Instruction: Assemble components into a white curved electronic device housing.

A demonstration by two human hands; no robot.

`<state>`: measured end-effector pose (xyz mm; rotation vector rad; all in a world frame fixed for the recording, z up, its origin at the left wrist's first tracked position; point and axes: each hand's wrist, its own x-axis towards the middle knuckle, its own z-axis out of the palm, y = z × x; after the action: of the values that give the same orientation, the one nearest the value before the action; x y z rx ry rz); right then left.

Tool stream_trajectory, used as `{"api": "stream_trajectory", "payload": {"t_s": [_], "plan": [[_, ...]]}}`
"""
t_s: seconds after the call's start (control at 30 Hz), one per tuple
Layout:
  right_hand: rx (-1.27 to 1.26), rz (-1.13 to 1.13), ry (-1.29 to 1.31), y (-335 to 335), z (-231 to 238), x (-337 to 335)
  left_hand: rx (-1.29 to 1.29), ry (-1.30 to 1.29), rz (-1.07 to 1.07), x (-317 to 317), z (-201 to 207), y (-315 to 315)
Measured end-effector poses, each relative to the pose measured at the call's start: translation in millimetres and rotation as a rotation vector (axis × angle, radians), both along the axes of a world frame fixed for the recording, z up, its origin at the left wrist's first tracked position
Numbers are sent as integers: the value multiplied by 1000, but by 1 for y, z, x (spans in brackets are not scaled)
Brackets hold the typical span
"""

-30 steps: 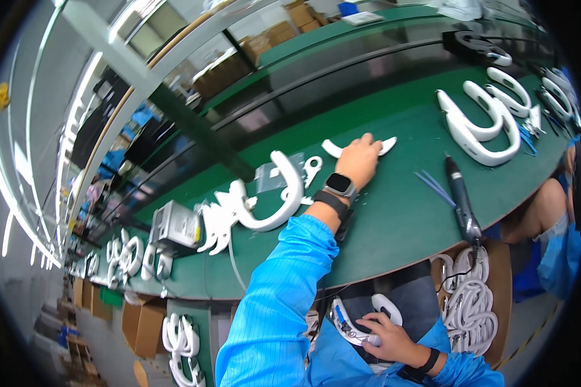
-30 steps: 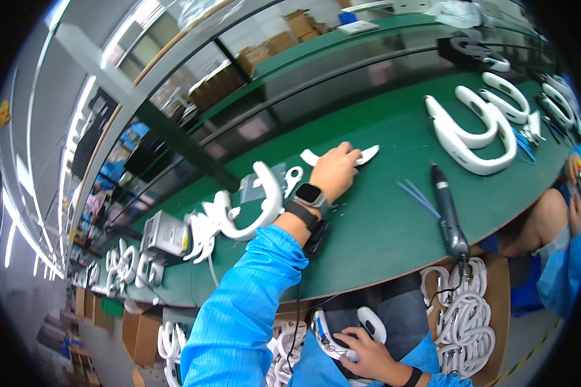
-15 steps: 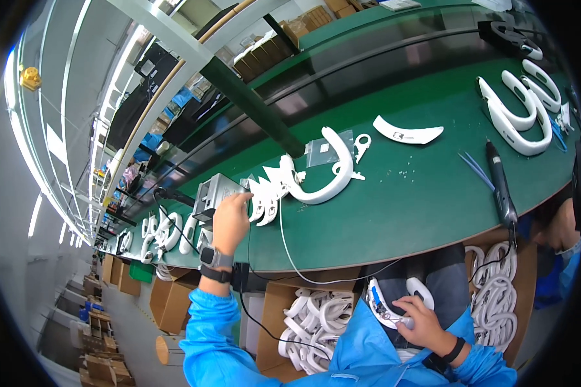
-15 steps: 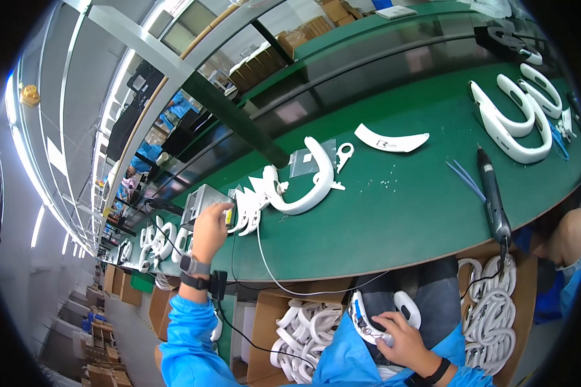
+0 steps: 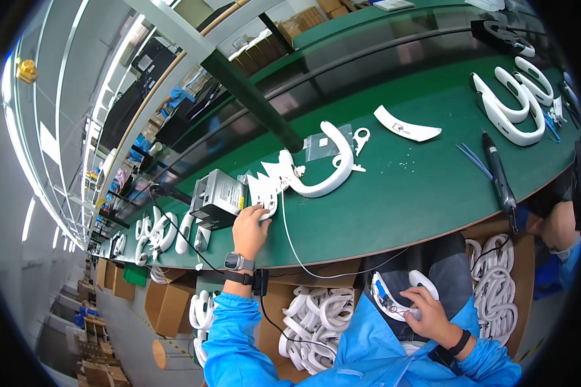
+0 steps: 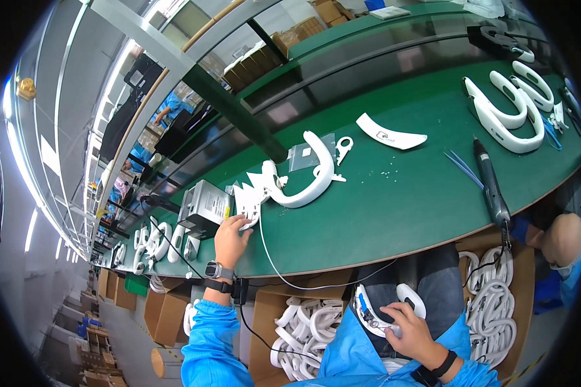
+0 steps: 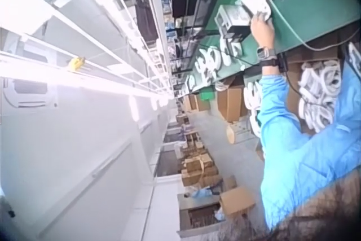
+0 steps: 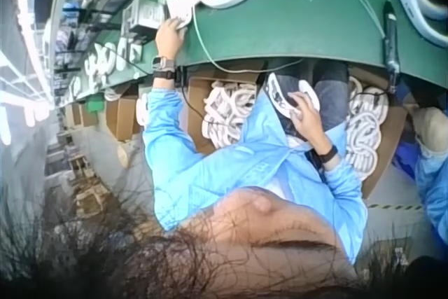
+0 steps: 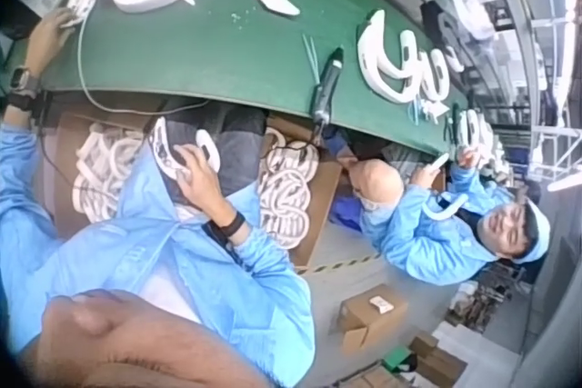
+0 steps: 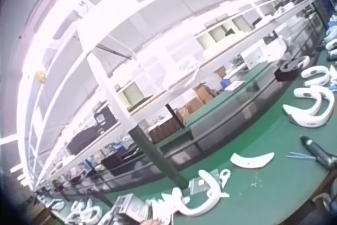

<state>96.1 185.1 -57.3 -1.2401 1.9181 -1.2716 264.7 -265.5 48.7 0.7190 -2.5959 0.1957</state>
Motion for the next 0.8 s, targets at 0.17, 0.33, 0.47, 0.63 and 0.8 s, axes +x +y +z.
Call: {"api": "stream_trajectory", "payload": {"t_s": [0.17, 0.33, 0.47, 0.63, 0.8], "plan": [[-20, -3, 20, 1, 0, -2, 44, 297, 26, -2, 7, -7], [-33, 7, 33, -1, 1, -6, 674, 744, 52, 20, 26, -18], [-31, -1, 13, -3, -2, -7, 915, 931, -57, 18, 36, -11], [-48, 11, 20, 2, 1, -8, 871, 835, 2, 25, 37, -6], [-66, -27, 29, 16, -5, -5, 1066, 1020, -162, 16, 53, 55]]}}
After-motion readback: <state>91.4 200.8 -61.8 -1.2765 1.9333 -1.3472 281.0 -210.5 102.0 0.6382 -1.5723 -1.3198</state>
